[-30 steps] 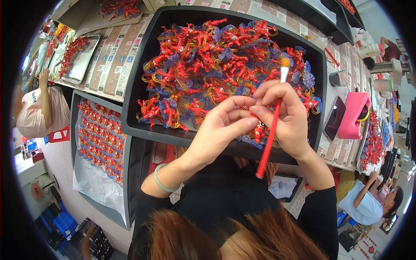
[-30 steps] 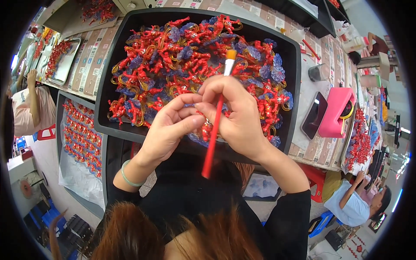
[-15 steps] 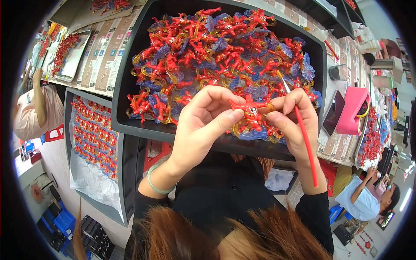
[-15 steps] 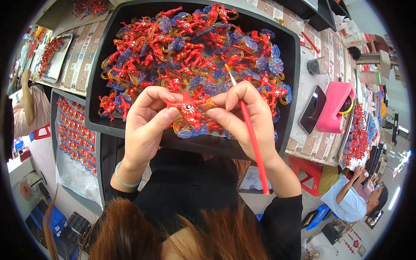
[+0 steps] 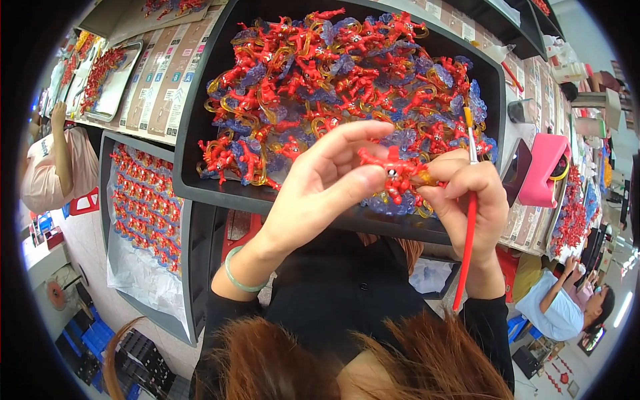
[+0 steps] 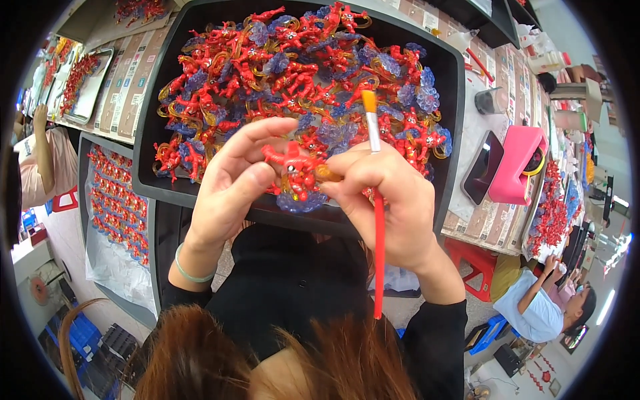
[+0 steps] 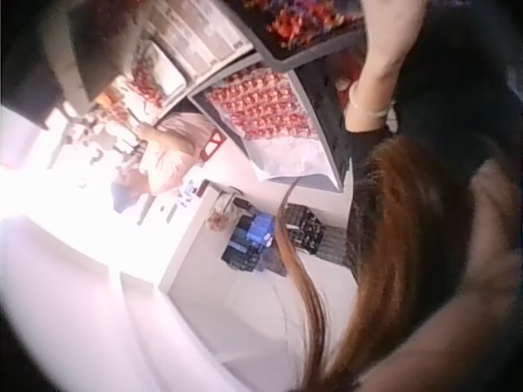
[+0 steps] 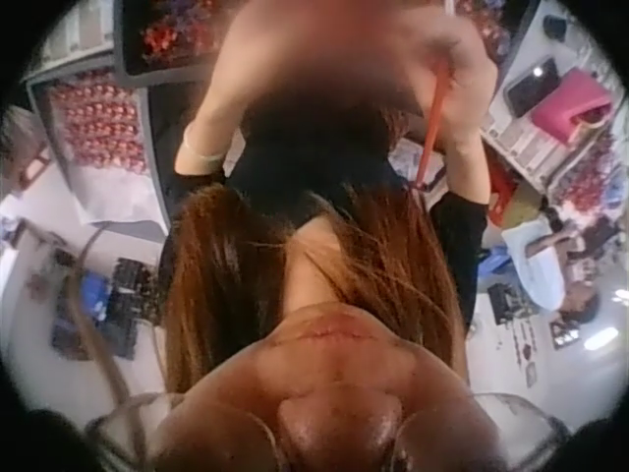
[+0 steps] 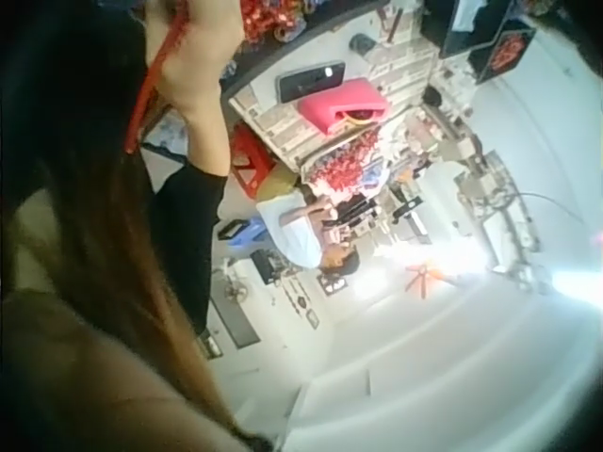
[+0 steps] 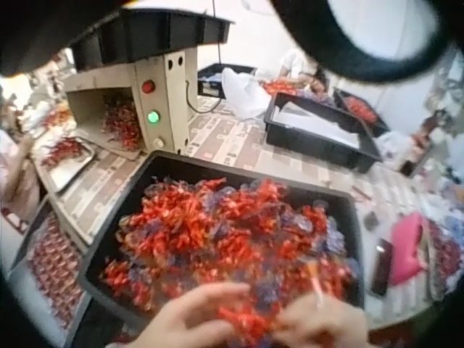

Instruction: The person assembles toy figures by hand using an adhesive applicator, then paints them with a paintbrush.

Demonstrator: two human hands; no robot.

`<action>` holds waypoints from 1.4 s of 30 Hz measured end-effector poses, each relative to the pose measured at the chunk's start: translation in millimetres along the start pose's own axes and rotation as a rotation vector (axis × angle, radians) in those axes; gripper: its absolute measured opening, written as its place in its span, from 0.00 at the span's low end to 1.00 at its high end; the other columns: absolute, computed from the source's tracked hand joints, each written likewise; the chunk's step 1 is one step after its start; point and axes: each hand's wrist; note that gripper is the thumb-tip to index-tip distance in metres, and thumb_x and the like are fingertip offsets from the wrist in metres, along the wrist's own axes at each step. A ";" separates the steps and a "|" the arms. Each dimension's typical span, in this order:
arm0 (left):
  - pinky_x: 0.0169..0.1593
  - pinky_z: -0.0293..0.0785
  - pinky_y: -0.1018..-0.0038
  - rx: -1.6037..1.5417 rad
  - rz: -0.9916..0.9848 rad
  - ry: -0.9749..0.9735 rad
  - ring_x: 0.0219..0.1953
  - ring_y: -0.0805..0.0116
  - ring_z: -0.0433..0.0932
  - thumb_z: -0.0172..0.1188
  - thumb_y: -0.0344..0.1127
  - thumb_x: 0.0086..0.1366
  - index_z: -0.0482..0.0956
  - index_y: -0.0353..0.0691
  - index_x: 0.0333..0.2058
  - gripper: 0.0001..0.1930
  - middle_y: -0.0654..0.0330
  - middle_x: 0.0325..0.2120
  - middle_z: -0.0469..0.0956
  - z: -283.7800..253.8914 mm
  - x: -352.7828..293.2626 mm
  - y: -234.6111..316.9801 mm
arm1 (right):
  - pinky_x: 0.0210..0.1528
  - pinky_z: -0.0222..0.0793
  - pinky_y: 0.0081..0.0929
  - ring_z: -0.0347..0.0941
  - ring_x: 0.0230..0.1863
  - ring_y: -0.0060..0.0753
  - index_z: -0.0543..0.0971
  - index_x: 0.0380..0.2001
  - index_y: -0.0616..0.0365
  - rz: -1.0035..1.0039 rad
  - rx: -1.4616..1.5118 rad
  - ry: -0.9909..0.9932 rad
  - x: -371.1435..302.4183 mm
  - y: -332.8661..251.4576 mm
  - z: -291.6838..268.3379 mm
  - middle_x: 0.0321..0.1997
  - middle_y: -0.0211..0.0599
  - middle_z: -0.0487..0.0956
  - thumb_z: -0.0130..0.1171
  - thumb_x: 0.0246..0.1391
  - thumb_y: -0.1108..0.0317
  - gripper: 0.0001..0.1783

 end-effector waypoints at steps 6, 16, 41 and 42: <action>0.41 0.69 0.78 -0.192 -0.130 -0.051 0.39 0.71 0.72 0.50 0.26 0.57 0.66 0.34 0.40 0.12 0.58 0.36 0.71 -3.3 -0.7 -8.4 | 0.41 0.65 0.26 0.70 0.39 0.35 0.68 0.37 0.61 0.220 0.239 0.171 8.5 -10.7 11.0 0.39 0.44 0.71 0.65 0.33 0.73 0.24; 0.41 0.66 0.82 -0.115 -0.127 0.071 0.36 0.79 0.70 0.53 0.27 0.56 0.69 0.34 0.39 0.11 0.62 0.35 0.72 -4.5 -1.7 0.1 | 0.40 0.66 0.23 0.72 0.37 0.31 0.71 0.39 0.62 0.343 0.110 0.094 3.2 -12.4 13.6 0.36 0.40 0.74 0.66 0.32 0.71 0.26; 0.39 0.68 0.82 -0.055 -0.135 -0.002 0.34 0.79 0.71 0.54 0.27 0.55 0.70 0.34 0.35 0.08 0.63 0.31 0.72 -7.4 -3.2 0.8 | 0.40 0.66 0.23 0.71 0.38 0.30 0.72 0.39 0.62 0.321 0.172 0.093 -0.7 -9.1 17.5 0.38 0.39 0.74 0.65 0.32 0.74 0.24; 0.39 0.68 0.82 -0.120 -0.182 -0.028 0.34 0.78 0.71 0.55 0.26 0.54 0.70 0.34 0.35 0.09 0.62 0.31 0.73 -7.3 -0.8 1.1 | 0.40 0.66 0.23 0.71 0.38 0.30 0.72 0.39 0.62 0.322 0.159 0.105 -1.1 -9.6 16.6 0.38 0.39 0.74 0.65 0.32 0.74 0.24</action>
Point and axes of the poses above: each hand's wrist, its own x-axis towards the middle knuckle, its own z-axis out of the palm, y = z × x
